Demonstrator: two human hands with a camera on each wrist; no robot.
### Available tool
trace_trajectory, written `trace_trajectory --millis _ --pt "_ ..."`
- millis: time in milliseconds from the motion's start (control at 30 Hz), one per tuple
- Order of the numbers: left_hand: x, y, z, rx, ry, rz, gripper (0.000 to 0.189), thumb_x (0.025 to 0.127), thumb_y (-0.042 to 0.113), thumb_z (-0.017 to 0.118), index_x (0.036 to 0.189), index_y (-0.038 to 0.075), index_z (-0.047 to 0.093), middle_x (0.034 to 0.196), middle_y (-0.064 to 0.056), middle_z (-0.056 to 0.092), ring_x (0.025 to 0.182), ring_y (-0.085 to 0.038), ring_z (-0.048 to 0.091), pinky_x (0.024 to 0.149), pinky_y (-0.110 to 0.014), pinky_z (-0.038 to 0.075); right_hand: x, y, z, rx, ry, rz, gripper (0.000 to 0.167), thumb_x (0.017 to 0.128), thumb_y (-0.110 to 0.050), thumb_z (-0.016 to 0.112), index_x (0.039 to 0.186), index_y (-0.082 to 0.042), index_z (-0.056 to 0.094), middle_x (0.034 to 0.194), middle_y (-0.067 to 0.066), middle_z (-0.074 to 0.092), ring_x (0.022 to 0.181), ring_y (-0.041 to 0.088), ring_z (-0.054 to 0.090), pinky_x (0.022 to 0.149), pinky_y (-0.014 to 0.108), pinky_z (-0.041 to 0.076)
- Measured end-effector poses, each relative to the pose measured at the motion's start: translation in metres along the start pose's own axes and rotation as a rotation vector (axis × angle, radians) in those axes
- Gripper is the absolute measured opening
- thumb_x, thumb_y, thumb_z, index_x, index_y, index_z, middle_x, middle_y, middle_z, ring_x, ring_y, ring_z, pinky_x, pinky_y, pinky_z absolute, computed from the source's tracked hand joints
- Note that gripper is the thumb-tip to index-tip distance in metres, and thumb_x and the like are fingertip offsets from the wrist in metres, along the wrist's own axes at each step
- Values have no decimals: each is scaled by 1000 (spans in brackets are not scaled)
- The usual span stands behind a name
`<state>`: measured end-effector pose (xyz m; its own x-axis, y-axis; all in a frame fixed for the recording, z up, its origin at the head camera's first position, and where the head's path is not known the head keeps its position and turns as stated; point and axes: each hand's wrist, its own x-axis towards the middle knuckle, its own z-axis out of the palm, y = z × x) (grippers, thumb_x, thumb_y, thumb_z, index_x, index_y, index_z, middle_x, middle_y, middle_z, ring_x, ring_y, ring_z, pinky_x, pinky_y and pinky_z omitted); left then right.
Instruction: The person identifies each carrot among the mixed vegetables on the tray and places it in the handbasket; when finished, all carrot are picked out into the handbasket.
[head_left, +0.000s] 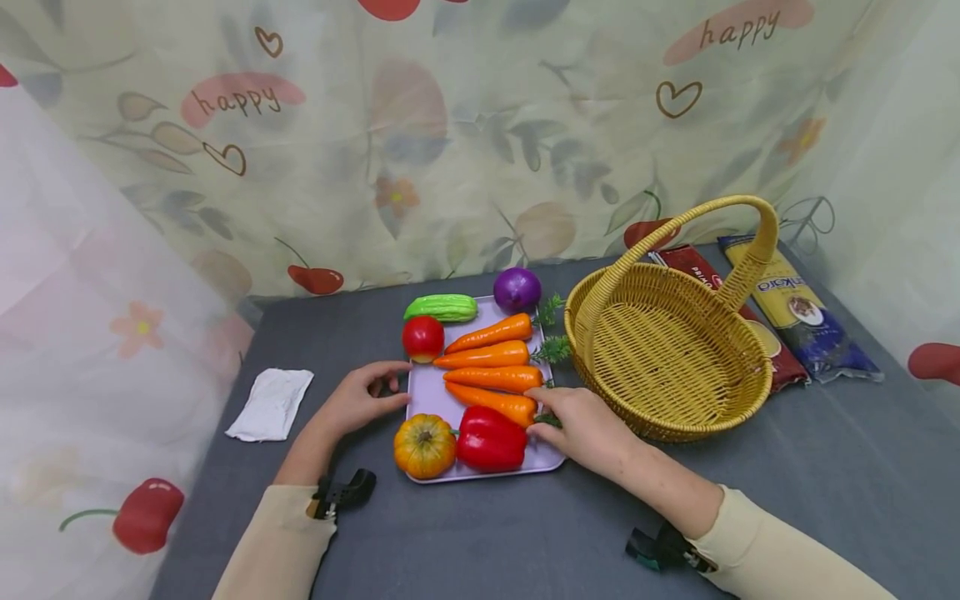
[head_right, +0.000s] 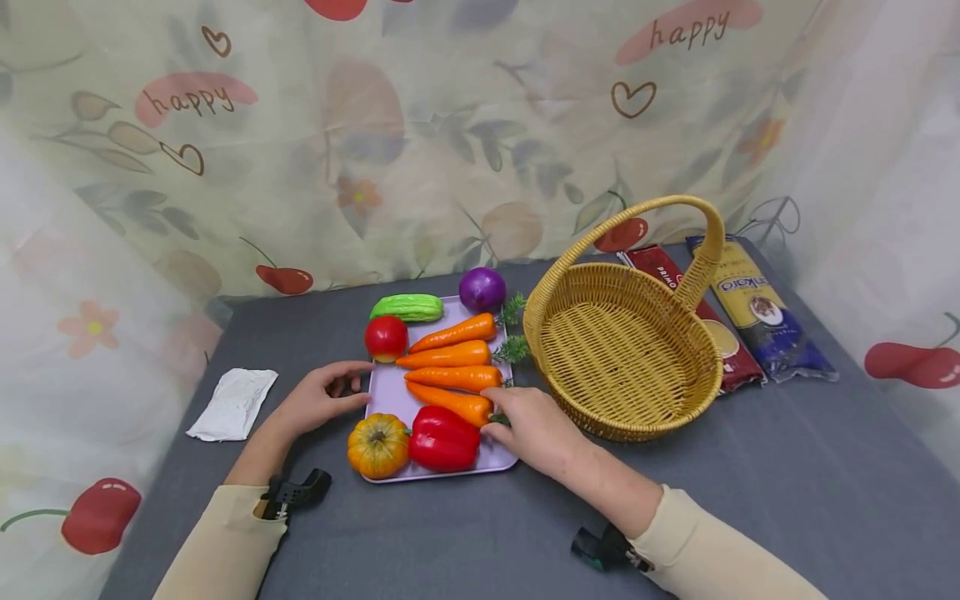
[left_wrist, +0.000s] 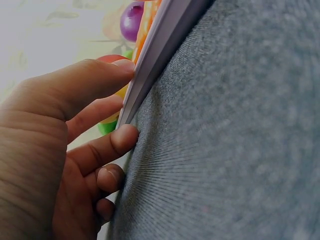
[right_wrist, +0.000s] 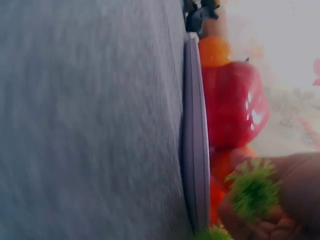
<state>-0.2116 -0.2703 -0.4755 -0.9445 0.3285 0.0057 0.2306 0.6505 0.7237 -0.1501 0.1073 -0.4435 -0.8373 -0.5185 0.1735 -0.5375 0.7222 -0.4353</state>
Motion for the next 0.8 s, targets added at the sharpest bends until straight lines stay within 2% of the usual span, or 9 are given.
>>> trace_trajectory --millis 167,367,600,800 --pt "0 0 0 1 3 12 45 89 27 83 130 15 68 96 -2 58 77 -22 49 67 -30 38 0 -2 -11 58 25 0 51 89 -29 82 130 -4 68 109 5 73 94 16 68 85 39 55" --pt "1 -1 0 1 1 7 46 89 29 82 131 17 67 96 -2 58 78 -22 48 67 -31 38 -3 -3 -21 119 53 -5 50 88 -28 82 129 -4 68 105 3 72 91 13 66 82 36 55" --pt "0 -1 1 -1 3 -12 46 89 30 82 131 18 67 97 -2 59 78 -22 49 66 -31 38 -8 -10 -35 191 61 -4 53 90 -27 81 135 -4 65 113 3 72 97 14 66 81 33 56" --pt "0 0 0 4 1 -19 46 89 30 82 131 18 67 97 -2 58 79 -23 49 67 -31 38 -16 -18 -56 243 123 -70 50 88 -24 82 133 -5 68 114 2 72 97 14 66 81 33 56"
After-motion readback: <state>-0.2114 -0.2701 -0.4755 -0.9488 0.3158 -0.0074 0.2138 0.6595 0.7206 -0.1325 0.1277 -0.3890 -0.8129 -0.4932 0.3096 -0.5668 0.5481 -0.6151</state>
